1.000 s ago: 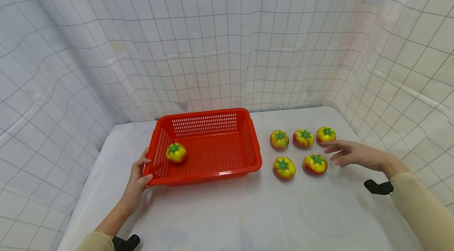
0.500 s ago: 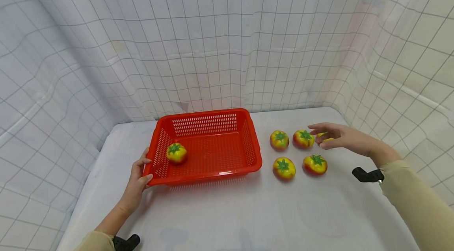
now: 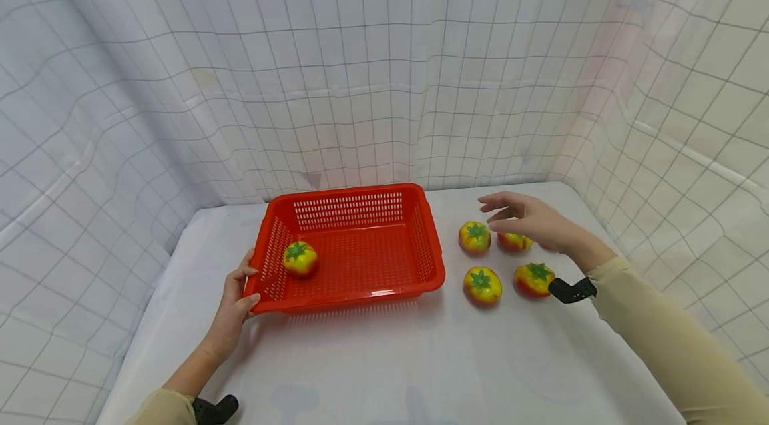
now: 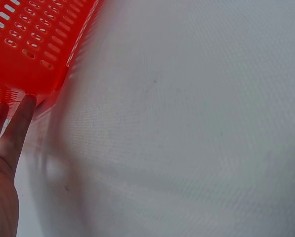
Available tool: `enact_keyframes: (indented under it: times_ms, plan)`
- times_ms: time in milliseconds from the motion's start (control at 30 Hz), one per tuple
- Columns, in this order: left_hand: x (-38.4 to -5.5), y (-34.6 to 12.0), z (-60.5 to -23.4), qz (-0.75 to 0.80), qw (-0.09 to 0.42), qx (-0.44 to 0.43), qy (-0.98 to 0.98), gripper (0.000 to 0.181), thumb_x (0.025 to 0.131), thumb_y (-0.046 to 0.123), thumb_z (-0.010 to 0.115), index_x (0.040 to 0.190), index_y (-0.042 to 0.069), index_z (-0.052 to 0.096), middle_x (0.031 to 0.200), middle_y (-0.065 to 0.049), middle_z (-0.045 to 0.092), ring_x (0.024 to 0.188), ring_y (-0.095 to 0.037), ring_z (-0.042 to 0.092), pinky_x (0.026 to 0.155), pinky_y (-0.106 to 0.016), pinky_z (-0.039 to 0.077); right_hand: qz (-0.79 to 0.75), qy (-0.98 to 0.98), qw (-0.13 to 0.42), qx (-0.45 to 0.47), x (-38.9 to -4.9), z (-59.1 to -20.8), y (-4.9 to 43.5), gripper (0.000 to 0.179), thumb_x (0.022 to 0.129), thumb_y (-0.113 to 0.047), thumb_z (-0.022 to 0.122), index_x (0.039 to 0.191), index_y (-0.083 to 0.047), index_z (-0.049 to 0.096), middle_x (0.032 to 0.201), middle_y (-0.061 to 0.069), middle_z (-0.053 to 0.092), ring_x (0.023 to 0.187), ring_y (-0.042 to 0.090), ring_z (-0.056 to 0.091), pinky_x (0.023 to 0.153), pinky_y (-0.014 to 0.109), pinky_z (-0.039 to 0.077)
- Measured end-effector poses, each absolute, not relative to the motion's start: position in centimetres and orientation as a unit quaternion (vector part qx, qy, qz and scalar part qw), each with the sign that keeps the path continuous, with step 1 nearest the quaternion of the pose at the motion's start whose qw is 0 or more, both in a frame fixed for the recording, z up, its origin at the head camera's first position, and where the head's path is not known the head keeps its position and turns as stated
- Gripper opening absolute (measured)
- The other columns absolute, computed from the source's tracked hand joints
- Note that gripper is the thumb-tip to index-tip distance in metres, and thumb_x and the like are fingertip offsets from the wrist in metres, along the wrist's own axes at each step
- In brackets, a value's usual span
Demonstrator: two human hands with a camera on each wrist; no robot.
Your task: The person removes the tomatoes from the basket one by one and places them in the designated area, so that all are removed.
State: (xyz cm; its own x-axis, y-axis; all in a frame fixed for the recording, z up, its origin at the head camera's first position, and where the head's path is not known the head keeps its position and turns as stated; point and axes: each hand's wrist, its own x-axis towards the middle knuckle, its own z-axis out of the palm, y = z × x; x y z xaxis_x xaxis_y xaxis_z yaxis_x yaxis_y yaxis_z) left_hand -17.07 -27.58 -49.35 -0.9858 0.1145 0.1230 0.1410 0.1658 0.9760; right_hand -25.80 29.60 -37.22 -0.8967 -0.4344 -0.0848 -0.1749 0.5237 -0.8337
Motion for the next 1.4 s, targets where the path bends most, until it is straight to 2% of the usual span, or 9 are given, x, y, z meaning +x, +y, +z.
enact_keyframes:
  times_ms: [200, 367, 600, 867, 1067, 1233, 1400]
  plan:
    - [-17.2, -27.7, -49.4, -0.644, 0.009, -0.086, -0.76, 0.037, 0.1, 0.005, 0.041, 0.133, 0.017, 0.03, 0.173, 0.003, -0.002, 0.153, -0.031, 0.012, 0.087, -0.02, 0.054, -0.448, 0.864, 0.132, -0.189, -26.6, -36.8, 26.1, 0.052, 0.096, -0.038, 0.071, 0.144, -0.03, 0.054, 0.135, -0.004, 0.062, 0.123, 0.02, 0.06, 0.1, 0.046, 0.05]
    - [-17.2, -27.7, -49.5, -0.641, 0.011, -0.088, -0.762, 0.036, 0.1, 0.005, 0.04, 0.133, 0.017, 0.03, 0.173, 0.003, -0.002, 0.154, -0.032, 0.009, 0.088, -0.019, 0.053, -0.443, 0.857, 0.138, -0.226, -27.4, -36.2, 22.8, 0.053, 0.095, -0.033, 0.072, 0.145, -0.023, 0.054, 0.134, 0.0, 0.063, 0.12, 0.022, 0.061, 0.095, 0.042, 0.055]
    - [-17.1, -27.6, -49.3, -0.631, 0.013, -0.086, -0.771, 0.037, 0.1, 0.006, 0.04, 0.134, 0.015, 0.029, 0.173, 0.004, -0.001, 0.153, -0.036, 0.01, 0.087, -0.02, 0.054, -0.427, 0.85, 0.175, -0.254, -28.3, -35.5, 18.1, 0.055, 0.093, -0.033, 0.073, 0.144, -0.021, 0.054, 0.132, 0.001, 0.062, 0.12, 0.02, 0.058, 0.096, 0.044, 0.053]
    - [-17.1, -27.5, -49.3, -0.63, 0.014, -0.08, -0.772, 0.038, 0.099, 0.003, 0.039, 0.133, 0.016, 0.028, 0.172, 0.005, -0.002, 0.154, -0.037, 0.006, 0.088, -0.018, 0.053, -0.402, 0.842, 0.211, -0.29, -29.5, -36.4, 13.6, 0.056, 0.093, -0.032, 0.074, 0.144, -0.023, 0.055, 0.133, -0.005, 0.06, 0.117, 0.016, 0.06, 0.095, 0.037, 0.053]
    - [-17.1, -27.6, -49.3, -0.638, 0.015, -0.081, -0.765, 0.037, 0.099, 0.006, 0.042, 0.132, 0.017, 0.03, 0.173, 0.003, -0.002, 0.154, -0.036, 0.005, 0.088, -0.019, 0.053, -0.412, 0.823, 0.226, -0.319, -30.1, -36.7, 10.8, 0.056, 0.093, -0.029, 0.075, 0.144, -0.023, 0.055, 0.132, -0.004, 0.06, 0.118, 0.017, 0.06, 0.096, 0.035, 0.053]
    - [-17.1, -27.6, -49.3, -0.648, 0.015, -0.083, -0.757, 0.035, 0.1, 0.006, 0.041, 0.131, 0.018, 0.03, 0.173, 0.001, -0.003, 0.155, -0.035, 0.004, 0.089, -0.019, 0.053, -0.414, 0.816, 0.248, -0.317, -30.5, -37.2, 8.9, 0.059, 0.092, -0.027, 0.077, 0.146, -0.02, 0.054, 0.135, -0.001, 0.059, 0.12, 0.019, 0.059, 0.097, 0.034, 0.052]
    - [-17.1, -27.5, -49.2, -0.652, 0.018, -0.083, -0.754, 0.037, 0.099, 0.001, 0.04, 0.132, 0.016, 0.031, 0.173, 0.001, -0.002, 0.154, -0.037, 0.004, 0.089, -0.018, 0.053, -0.394, 0.824, 0.262, -0.312, -31.1, -37.9, 7.0, 0.061, 0.091, -0.031, 0.078, 0.146, -0.023, 0.053, 0.137, -0.003, 0.057, 0.122, 0.019, 0.057, 0.098, 0.034, 0.051]
